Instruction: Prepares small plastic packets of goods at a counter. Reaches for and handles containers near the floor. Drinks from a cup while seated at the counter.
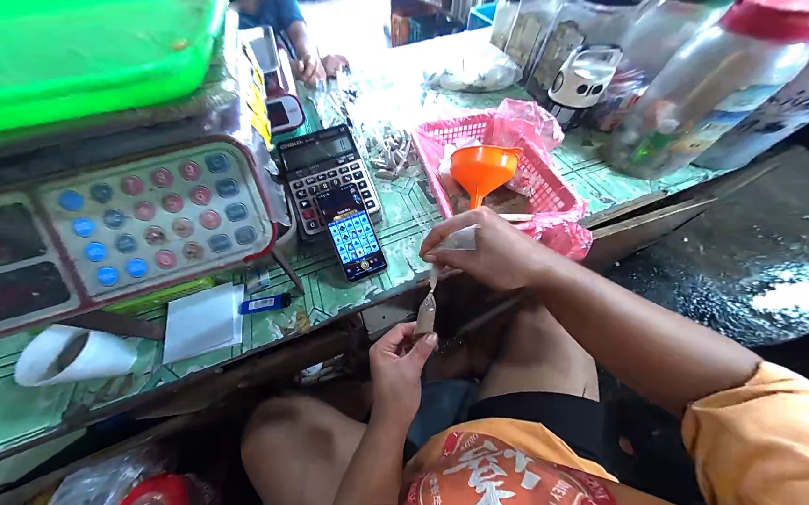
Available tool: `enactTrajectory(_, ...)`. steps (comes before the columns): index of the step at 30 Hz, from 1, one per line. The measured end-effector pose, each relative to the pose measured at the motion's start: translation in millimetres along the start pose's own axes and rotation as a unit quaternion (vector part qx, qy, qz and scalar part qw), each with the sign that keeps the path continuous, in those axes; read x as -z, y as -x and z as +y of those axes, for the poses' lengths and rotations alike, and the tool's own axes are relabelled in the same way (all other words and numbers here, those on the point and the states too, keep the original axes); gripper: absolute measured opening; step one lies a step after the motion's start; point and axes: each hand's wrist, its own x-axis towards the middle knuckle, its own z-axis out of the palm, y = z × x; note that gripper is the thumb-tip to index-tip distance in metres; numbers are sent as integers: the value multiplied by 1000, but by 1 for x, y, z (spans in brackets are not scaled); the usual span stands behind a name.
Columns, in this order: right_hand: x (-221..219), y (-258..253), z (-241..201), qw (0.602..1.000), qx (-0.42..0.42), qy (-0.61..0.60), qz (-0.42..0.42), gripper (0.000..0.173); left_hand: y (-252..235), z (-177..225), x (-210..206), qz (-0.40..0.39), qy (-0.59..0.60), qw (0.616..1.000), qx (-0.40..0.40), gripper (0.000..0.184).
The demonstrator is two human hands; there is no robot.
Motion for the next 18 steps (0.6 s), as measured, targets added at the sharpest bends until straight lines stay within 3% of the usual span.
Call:
enactTrajectory(4, 36, -67, -1, 995, 52, 85, -25, 16, -7, 3, 17, -23, -17, 1000, -4, 12)
enactTrajectory(7, 57, -132, 21, 982, -15, 190, 11, 20, -5, -5, 30, -24, -23, 999, 31, 10)
enactTrajectory(9, 68, -154, 30, 975, -83, 194, 75, 36, -1, -21, 44, -17, -28, 998, 56, 12)
enactTrajectory(12, 61, -126, 5, 979, -51, 100, 171, 37, 7, -60, 77, 22, -36, 992, 116, 16)
enactTrajectory(15, 4, -43, -16, 994, 17, -38, 97, 25, 22, -103, 104, 123, -6, 970, 210, 22)
enactTrajectory(18, -63, 4, 15, 998, -17, -56, 11, 27, 20, -117, 102, 155, -58, 954, 249, 24)
